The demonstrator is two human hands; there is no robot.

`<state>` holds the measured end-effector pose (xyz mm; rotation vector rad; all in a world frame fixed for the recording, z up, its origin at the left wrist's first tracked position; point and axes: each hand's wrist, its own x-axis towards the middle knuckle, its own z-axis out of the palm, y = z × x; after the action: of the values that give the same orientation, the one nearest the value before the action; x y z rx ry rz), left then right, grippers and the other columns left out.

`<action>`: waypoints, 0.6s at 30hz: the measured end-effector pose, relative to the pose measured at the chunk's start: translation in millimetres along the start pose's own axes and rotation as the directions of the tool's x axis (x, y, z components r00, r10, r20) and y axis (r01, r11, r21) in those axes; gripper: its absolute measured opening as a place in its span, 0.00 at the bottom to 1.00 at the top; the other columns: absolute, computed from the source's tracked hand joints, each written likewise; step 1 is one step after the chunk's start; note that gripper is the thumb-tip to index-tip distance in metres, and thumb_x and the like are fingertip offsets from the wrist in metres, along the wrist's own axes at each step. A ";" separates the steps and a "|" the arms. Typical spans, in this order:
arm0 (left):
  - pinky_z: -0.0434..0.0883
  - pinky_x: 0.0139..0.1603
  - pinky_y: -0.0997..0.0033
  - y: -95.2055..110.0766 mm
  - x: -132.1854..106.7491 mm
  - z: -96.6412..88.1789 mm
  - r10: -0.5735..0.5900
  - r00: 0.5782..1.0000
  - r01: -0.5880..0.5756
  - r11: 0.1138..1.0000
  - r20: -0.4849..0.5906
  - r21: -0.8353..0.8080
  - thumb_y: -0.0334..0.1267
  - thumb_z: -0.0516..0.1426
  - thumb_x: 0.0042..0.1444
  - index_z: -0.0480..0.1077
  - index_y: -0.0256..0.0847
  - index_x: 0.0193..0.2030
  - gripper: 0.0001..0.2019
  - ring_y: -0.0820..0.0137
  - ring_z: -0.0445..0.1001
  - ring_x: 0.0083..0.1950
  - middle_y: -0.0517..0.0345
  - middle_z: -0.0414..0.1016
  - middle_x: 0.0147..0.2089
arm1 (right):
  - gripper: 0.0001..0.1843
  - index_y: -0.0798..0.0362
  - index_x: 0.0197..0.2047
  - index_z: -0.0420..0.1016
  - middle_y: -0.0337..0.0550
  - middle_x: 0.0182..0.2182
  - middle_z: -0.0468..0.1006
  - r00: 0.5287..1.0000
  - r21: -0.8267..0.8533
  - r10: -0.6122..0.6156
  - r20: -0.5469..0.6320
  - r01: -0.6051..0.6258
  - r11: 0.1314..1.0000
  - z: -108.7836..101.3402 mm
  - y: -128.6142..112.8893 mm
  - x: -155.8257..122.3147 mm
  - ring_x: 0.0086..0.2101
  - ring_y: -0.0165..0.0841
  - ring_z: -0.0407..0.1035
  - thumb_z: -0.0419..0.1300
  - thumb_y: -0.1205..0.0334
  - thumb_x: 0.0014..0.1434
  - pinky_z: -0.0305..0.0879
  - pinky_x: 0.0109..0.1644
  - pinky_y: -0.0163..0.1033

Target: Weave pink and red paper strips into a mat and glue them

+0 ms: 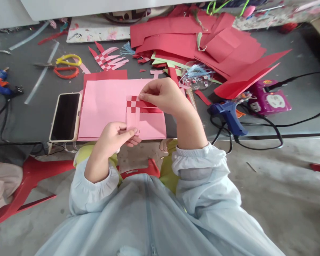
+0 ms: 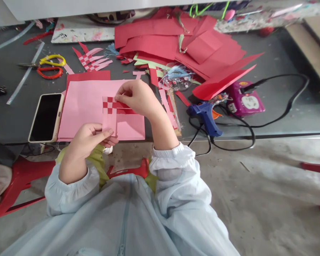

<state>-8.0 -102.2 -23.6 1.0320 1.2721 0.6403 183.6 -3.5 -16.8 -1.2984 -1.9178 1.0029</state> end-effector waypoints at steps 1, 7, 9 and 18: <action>0.79 0.32 0.73 0.5 -1.7 -2.0 -0.019 1.000 0.018 0.999 0.019 0.031 0.55 0.68 0.51 0.78 0.36 0.33 0.20 0.69 0.82 0.30 0.49 0.84 0.31 | 0.05 0.55 0.30 0.78 0.37 0.22 0.71 1.000 -0.008 0.008 0.011 -0.008 1.000 0.3 -0.3 1.0 0.25 0.27 0.60 0.63 0.66 0.58 0.58 0.31 0.38; 0.76 0.27 0.73 4.8 -12.9 -15.9 -0.183 0.965 0.117 0.942 0.186 0.314 0.57 0.64 0.54 0.77 0.39 0.28 0.21 0.70 0.78 0.25 0.52 0.81 0.25 | 0.06 0.56 0.31 0.81 0.41 0.26 0.77 0.993 -0.149 0.042 0.113 -0.025 0.989 3.9 -4.0 5.2 0.28 0.30 0.67 0.63 0.65 0.58 0.61 0.35 0.39; 0.74 0.27 0.74 3.5 -15.0 -20.4 -0.151 0.976 0.085 0.927 0.158 0.365 0.56 0.62 0.56 0.77 0.40 0.28 0.20 0.71 0.77 0.24 0.54 0.80 0.24 | 0.06 0.56 0.32 0.82 0.42 0.27 0.79 0.991 -0.231 0.045 0.123 -0.016 0.973 7.0 -5.7 6.6 0.29 0.31 0.68 0.64 0.65 0.57 0.61 0.36 0.39; 0.72 0.39 0.70 13.8 -3.0 -22.9 0.451 0.789 -0.059 0.732 -0.417 0.679 0.40 0.60 0.58 0.80 0.42 0.42 0.09 0.70 0.76 0.33 0.57 0.80 0.34 | 0.07 0.57 0.34 0.85 0.43 0.28 0.80 0.949 -0.301 0.007 0.314 0.093 0.949 16.2 -21.6 13.5 0.32 0.33 0.71 0.64 0.67 0.57 0.61 0.39 0.39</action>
<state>-28.7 -92.7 -9.3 1.7049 1.9677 0.7899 155.6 0.2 -6.2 -1.3206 -2.4173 0.9531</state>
